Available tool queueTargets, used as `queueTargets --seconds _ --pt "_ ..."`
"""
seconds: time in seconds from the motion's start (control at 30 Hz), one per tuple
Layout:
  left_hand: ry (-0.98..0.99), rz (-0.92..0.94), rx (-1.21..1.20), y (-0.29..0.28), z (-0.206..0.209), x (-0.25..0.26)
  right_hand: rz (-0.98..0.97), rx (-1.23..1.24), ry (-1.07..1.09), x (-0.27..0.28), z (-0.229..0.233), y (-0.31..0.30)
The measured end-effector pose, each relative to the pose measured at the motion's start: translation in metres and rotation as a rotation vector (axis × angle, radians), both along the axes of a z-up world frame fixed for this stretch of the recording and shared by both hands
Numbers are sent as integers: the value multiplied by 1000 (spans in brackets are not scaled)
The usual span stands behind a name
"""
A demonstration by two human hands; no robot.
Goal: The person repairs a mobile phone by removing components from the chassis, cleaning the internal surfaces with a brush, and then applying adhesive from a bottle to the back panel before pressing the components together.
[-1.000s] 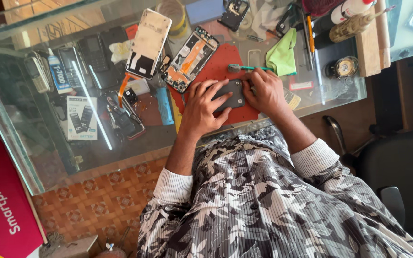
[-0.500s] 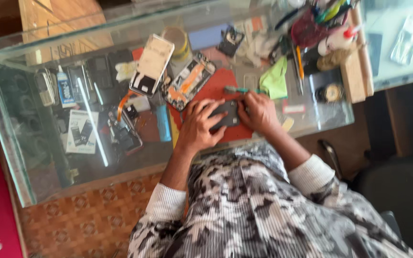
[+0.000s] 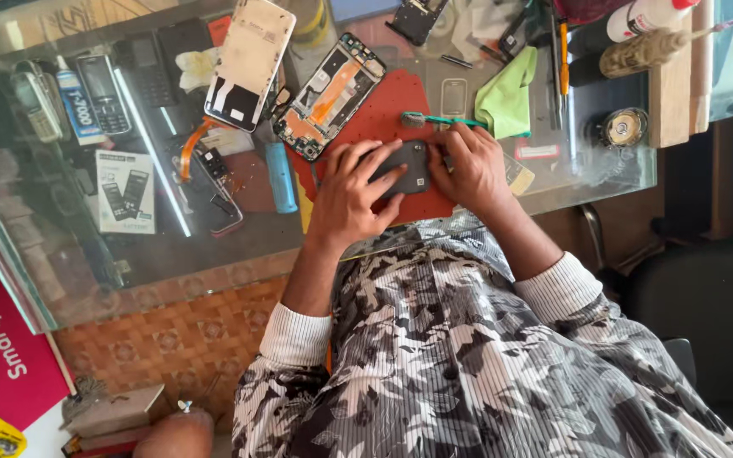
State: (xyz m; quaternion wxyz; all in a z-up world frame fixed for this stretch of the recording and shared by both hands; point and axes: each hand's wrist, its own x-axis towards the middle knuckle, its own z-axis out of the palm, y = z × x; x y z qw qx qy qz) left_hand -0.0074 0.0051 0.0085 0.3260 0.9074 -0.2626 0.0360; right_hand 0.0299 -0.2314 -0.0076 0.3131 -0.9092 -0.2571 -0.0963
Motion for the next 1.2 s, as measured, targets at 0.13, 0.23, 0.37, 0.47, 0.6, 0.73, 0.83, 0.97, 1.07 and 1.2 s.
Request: queueTargets --seconds 0.13,0.23,0.37,0.47,0.6,0.73,0.83,0.97,1.07,1.2 --pt "-20 28 5 -3 5 -2 -16 19 1 -1 7 4" --pt "-7 27 2 -4 4 -2 -21 25 5 0 5 4" --pt "0 29 -6 -4 0 -3 -9 16 16 0 4 2" --pt "-3 29 -15 -4 0 -3 -20 6 30 -2 -1 0" --pt "13 13 -34 -3 -1 -1 -5 18 22 -5 -2 -2" --pt "-2 1 -21 -4 -2 2 -21 -4 27 -1 -1 -1" --pt "-13 -6 -20 -3 -4 1 -31 -3 38 -3 -1 2" --pt "-21 -13 -20 -2 -8 2 -39 -10 62 -4 -2 5" --pt "-22 -14 -18 -1 -8 3 -99 -19 -6 -5 -7 11" --pt "11 -15 -29 -2 -9 3 -126 9 21 -7 -10 9"
